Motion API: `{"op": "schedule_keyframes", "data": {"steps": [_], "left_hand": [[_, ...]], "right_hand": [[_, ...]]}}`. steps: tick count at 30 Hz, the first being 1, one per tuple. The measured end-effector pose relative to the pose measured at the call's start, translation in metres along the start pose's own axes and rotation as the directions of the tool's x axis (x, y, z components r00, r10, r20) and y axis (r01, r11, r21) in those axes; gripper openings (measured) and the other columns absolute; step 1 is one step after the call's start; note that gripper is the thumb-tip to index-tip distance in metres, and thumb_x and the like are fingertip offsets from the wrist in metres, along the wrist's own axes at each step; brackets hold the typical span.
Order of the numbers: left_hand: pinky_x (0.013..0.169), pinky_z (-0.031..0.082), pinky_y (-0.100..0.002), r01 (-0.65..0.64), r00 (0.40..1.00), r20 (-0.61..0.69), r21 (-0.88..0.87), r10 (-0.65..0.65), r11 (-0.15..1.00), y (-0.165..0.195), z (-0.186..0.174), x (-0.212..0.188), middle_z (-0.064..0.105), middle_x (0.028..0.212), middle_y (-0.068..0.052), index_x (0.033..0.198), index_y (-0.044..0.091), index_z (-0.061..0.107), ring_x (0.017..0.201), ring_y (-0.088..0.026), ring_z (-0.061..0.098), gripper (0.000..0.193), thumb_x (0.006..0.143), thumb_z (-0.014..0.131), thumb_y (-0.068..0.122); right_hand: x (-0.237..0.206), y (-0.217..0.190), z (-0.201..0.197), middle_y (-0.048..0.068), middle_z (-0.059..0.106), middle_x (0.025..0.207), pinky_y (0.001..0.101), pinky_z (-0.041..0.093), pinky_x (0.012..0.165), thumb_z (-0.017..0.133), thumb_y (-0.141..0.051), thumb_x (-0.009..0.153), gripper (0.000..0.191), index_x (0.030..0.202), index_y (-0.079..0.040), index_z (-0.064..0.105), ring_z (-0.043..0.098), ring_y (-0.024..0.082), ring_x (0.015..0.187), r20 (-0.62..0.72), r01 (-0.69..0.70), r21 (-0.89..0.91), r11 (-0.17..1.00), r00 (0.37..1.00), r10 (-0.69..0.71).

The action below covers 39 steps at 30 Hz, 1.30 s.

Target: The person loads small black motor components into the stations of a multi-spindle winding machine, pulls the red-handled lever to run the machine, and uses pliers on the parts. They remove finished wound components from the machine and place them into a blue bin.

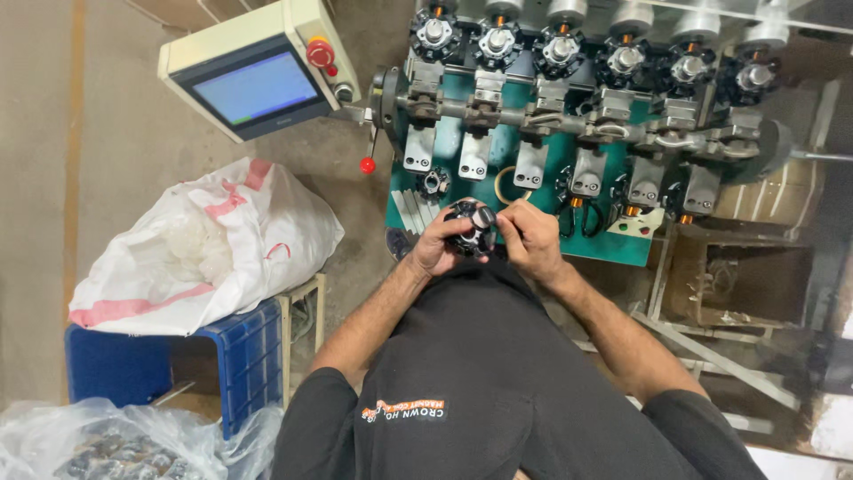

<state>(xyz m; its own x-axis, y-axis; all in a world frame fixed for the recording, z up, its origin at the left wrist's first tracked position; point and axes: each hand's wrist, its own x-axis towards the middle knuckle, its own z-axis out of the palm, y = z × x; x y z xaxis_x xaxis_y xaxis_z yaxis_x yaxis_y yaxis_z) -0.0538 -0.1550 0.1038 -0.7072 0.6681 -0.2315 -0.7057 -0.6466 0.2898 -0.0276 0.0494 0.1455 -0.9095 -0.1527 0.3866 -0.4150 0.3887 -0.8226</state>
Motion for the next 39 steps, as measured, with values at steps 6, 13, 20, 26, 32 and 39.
{"op": "schedule_keyframes", "data": {"steps": [6,13,20,26,32,39], "left_hand": [[0.089,0.058,-0.037,-0.226,0.966,-0.067,0.264,0.252,0.938,-0.005,0.023,0.013,0.069,0.112,-0.011,0.125,-0.001,0.064,0.104,-0.021,0.068,0.031,0.096,0.071,0.008],[0.098,0.052,-0.027,-0.183,0.983,0.134,0.762,0.124,0.622,0.032,0.027,-0.004,0.068,0.115,-0.005,0.146,0.011,0.052,0.11,-0.011,0.063,0.066,0.086,0.077,-0.002],[0.06,0.059,-0.03,0.579,0.814,-0.389,0.593,-0.43,0.56,0.046,-0.102,0.004,0.074,0.1,-0.006,0.139,0.007,0.056,0.081,-0.014,0.071,0.058,0.087,0.08,0.018],[0.078,0.058,-0.044,0.286,0.769,-0.06,0.923,0.637,-0.258,0.043,-0.146,0.055,0.075,0.102,-0.015,0.109,0.009,0.076,0.092,-0.037,0.072,0.036,0.078,0.084,0.027],[0.098,0.056,-0.044,0.332,0.872,-0.248,0.934,0.423,-0.136,0.066,-0.122,0.081,0.074,0.121,-0.015,0.123,0.012,0.07,0.114,-0.034,0.07,0.048,0.086,0.074,0.043],[0.074,0.054,-0.042,0.512,0.767,-0.545,0.838,0.34,0.188,0.018,-0.124,0.071,0.073,0.105,-0.016,0.142,0.018,0.059,0.083,-0.033,0.069,0.057,0.09,0.069,0.041]], "right_hand": [[0.013,-0.006,0.004,0.002,0.064,0.08,0.0242,0.041,0.056,0.07,-0.008,0.105,0.015,0.093,0.0,0.069,0.053,0.009,0.064,-0.158,-0.423,0.428,0.799,0.835,0.527],[0.01,-0.015,-0.024,0.005,0.064,0.099,0.0224,0.049,0.061,0.079,-0.011,0.082,0.028,0.105,0.0,0.068,0.06,0.007,0.071,0.161,-0.187,0.151,0.971,0.973,0.163],[-0.03,0.049,0.077,0.005,0.071,0.075,0.0257,0.049,0.057,0.081,-0.023,0.088,0.025,0.098,-0.001,0.077,0.063,0.01,0.064,0.304,-0.702,0.014,0.712,0.681,0.666],[0.009,0.126,0.152,0.004,0.077,0.09,0.0283,0.057,0.059,0.078,-0.039,0.088,0.044,0.114,-0.004,0.075,0.069,0.01,0.068,0.141,-0.835,0.079,0.544,0.55,0.823],[0.033,0.123,0.168,0.001,0.068,0.117,0.0342,0.058,0.071,0.069,-0.062,0.085,0.071,0.14,-0.019,0.057,0.068,0.018,0.092,0.341,-0.935,0.252,0.251,0.329,0.881],[0.013,0.121,0.162,0.008,0.066,0.108,0.0417,0.052,0.065,0.07,-0.057,0.083,0.053,0.123,-0.022,0.064,0.061,0.023,0.094,0.126,-0.883,0.461,0.088,0.163,0.978]]}}
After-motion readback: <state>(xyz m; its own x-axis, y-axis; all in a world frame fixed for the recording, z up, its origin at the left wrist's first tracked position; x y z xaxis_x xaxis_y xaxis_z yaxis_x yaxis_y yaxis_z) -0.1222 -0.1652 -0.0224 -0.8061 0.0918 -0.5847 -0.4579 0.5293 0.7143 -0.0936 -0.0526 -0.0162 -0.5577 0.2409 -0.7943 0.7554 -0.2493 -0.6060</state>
